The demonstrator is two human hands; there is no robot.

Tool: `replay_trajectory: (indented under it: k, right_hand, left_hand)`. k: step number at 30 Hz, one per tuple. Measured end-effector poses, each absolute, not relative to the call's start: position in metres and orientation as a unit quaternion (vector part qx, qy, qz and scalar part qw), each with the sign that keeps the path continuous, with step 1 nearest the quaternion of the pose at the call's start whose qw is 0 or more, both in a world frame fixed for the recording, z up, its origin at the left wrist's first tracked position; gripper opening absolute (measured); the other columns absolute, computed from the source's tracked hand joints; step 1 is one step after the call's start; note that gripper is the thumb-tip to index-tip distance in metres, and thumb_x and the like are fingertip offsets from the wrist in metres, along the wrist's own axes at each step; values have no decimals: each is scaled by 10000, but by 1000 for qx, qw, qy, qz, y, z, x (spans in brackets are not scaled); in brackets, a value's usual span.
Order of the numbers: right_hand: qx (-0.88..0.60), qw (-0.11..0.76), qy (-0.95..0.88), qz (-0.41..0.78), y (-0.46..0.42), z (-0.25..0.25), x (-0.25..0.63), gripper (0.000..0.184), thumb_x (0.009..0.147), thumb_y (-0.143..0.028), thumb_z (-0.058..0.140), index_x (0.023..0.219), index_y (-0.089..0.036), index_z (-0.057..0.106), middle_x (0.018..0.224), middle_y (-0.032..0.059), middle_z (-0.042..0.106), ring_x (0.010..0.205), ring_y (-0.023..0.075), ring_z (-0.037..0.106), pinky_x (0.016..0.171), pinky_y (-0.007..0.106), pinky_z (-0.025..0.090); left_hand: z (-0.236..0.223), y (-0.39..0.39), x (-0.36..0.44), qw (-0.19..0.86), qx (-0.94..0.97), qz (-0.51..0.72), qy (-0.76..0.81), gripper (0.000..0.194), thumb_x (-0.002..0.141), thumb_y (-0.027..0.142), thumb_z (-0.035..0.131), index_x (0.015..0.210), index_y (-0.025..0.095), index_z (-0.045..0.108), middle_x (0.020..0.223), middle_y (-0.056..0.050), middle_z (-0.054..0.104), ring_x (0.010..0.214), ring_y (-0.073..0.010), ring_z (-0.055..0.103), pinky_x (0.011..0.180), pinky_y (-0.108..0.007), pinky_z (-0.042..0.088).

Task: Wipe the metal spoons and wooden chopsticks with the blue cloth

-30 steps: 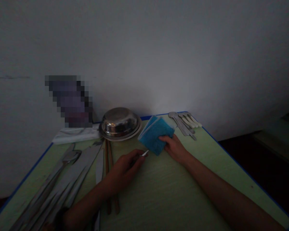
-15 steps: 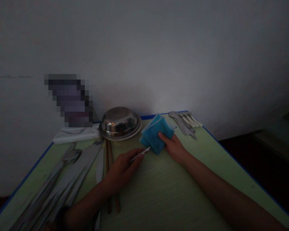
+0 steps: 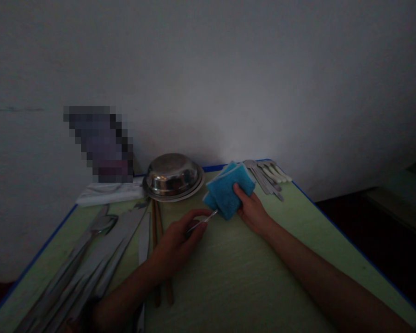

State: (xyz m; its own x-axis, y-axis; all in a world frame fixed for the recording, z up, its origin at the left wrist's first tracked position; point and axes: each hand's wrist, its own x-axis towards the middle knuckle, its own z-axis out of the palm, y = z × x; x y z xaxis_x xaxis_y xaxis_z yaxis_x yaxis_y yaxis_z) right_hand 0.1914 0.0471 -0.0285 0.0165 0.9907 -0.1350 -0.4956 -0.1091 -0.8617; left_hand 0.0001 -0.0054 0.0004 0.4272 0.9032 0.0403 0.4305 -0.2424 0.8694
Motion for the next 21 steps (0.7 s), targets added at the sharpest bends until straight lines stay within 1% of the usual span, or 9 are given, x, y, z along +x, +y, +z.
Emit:
replay_trajectory:
  k: [4, 6, 10, 15, 17, 21]
  right_hand:
    - [-389, 558, -431, 593, 45, -33, 196, 333, 633, -297, 725, 949, -226, 646, 1002, 11, 689, 957, 196, 623, 937, 391, 433]
    - [-386, 545, -463, 583, 45, -35, 198, 315, 640, -292, 720, 938, -213, 651, 1015, 21, 686, 969, 205, 617, 944, 403, 423]
    - [-373, 546, -460, 592, 47, -40, 199, 234, 690, -324, 679, 899, -218, 668, 979, 17, 697, 928, 200, 633, 939, 407, 420]
    - [-373, 553, -453, 592, 48, -42, 198, 243, 685, -306, 686, 911, -219, 666, 977, 15, 697, 924, 190, 632, 938, 390, 418]
    - [-376, 555, -451, 589, 48, -41, 198, 268, 669, -285, 700, 924, -215, 659, 991, 17, 694, 927, 189, 630, 939, 387, 418]
    - [-374, 535, -453, 607, 46, -37, 199, 324, 635, -249, 725, 946, -203, 647, 986, 25, 695, 895, 194, 639, 912, 399, 447]
  left_hand:
    - [0, -6, 0, 419, 738, 274, 452, 250, 902, 317, 420, 1121, 218, 490, 804, 15, 646, 670, -126, 566, 586, -197, 443]
    - [0, -5, 0, 416, 738, 273, 457, 260, 903, 324, 413, 1125, 212, 489, 798, 13, 646, 657, -129, 561, 574, -200, 439]
    - [-1, -5, 0, 411, 740, 265, 461, 279, 897, 329, 415, 1133, 204, 496, 810, 4, 659, 657, -142, 571, 568, -210, 439]
    - [-1, -5, 0, 405, 750, 263, 452, 278, 899, 316, 416, 1145, 214, 497, 792, 11, 651, 676, -145, 577, 584, -213, 435]
    - [-1, -5, -1, 404, 751, 265, 451, 287, 906, 313, 404, 1162, 214, 490, 772, 14, 627, 669, -137, 565, 565, -204, 421]
    - [-5, -6, -2, 383, 749, 287, 458, 276, 914, 311, 382, 1122, 187, 514, 626, 46, 506, 546, -102, 468, 478, -183, 349]
